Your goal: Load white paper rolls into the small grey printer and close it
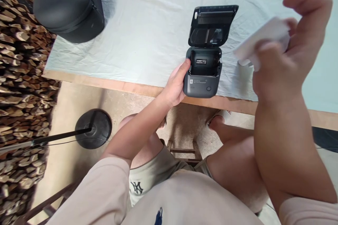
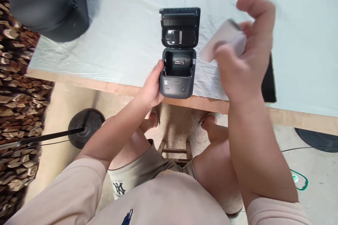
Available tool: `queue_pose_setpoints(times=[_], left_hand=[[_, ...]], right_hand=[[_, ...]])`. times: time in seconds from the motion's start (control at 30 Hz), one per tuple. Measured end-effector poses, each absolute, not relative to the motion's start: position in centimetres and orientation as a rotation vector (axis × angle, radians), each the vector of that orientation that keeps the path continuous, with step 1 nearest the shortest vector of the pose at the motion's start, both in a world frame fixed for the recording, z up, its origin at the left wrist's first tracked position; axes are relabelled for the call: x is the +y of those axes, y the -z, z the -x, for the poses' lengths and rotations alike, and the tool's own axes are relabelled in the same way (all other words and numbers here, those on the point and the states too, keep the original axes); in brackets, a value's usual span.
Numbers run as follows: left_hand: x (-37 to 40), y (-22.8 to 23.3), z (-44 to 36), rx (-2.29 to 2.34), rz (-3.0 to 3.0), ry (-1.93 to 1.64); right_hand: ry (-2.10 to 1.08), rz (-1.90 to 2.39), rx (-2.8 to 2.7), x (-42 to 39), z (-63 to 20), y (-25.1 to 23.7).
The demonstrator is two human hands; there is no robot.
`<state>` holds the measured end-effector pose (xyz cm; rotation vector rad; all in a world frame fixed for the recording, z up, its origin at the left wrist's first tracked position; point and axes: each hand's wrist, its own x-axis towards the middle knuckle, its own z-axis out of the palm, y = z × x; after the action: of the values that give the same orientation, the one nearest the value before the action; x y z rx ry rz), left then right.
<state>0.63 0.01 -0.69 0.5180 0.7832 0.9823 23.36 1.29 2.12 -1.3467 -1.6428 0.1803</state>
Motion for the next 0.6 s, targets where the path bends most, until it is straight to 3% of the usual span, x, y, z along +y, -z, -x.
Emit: queue_pose_setpoints(times=[0.23,0.6], left_hand=[[-0.6,0.2,-1.2,0.791,-0.644,-1.057],[-0.7,0.0,-1.3,0.814,-0.673,-1.04]], right_hand=[[-0.109,1.7,-2.107,-2.3,-18.3,-5.8],[-0.178,1.771,-2.213,-1.1,-19.1,-4.6]])
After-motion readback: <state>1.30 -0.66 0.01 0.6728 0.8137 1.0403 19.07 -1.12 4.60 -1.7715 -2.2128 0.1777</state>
